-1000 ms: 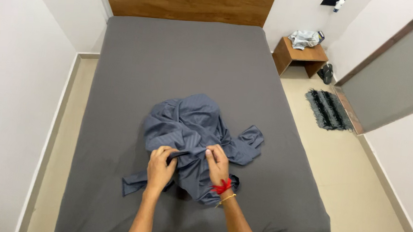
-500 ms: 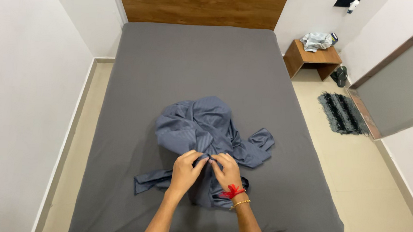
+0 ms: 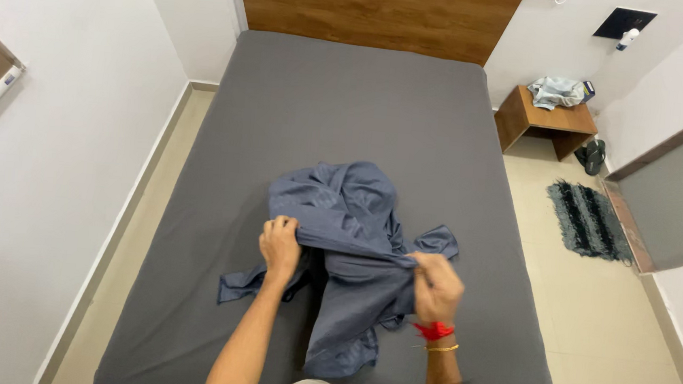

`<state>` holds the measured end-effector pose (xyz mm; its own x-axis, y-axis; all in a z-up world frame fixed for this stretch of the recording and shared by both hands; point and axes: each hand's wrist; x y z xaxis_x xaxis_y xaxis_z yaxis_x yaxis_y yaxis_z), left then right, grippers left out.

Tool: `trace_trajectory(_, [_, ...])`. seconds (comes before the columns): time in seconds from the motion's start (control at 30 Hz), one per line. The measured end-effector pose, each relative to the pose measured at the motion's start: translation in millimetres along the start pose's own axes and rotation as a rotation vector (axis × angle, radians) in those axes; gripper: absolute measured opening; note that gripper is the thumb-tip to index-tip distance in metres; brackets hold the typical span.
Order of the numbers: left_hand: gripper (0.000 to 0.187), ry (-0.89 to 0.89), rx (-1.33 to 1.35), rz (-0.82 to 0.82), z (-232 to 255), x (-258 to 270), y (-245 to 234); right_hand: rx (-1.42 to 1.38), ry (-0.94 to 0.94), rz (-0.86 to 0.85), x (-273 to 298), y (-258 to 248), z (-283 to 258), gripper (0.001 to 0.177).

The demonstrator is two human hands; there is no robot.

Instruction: The person fits a grey sheet over the corners of a mattress and kemudian spreads a second grey striped sheet over the bed, smoothing it with both hands and tucking the edges under the mattress.

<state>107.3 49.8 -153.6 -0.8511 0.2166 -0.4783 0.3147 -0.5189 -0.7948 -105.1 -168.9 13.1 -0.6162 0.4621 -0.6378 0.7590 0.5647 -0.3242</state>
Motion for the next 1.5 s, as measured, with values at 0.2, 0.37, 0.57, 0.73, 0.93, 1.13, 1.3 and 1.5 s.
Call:
trace_trajectory(0.2, [0.015,-0.241,0.038,0.084,-72.9,-12.8,-14.4,-0.383,0.292,0.735,-34.3,-97.6,61.7,0.011])
trace_trajectory(0.37, [0.039,-0.220,0.336,-0.032,-39.3,-28.3,-71.6,-0.152,0.342,0.530,-7.5,-96.6,141.1,0.011])
trace_trajectory(0.57, [0.046,0.096,0.657,-0.212,66.5,9.7,-93.6,-0.086,0.583,-0.036,45.4,0.7,85.7,0.039])
trace_trajectory(0.73, [0.021,0.129,0.791,-0.262,101.2,20.5,-103.2,0.033,0.188,-0.459,64.2,74.1,13.2,0.049])
trace_trajectory(0.93, [0.028,0.070,0.705,-0.196,80.6,7.2,-115.3,-0.109,0.412,-0.453,69.4,84.6,16.5,0.021])
trace_trajectory(1.13, [0.024,0.026,0.794,-0.309,92.6,9.2,-113.3,-0.029,0.116,-0.551,84.4,103.0,17.6,0.032])
trace_trajectory(1.3, [0.029,0.212,0.606,-0.139,79.3,10.4,-91.8,-0.287,0.544,-0.296,90.9,93.5,31.1,0.017])
trace_trajectory(1.5, [0.018,0.281,0.171,0.025,39.7,-5.7,-39.9,-0.358,0.564,-0.149,69.2,37.2,39.9,0.029])
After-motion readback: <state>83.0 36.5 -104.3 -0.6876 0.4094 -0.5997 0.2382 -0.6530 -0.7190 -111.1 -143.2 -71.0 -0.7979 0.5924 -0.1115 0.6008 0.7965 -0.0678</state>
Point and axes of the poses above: each hand's wrist, its own x-axis away from the middle knuckle, its own y-axis out of the palm, z = x × y
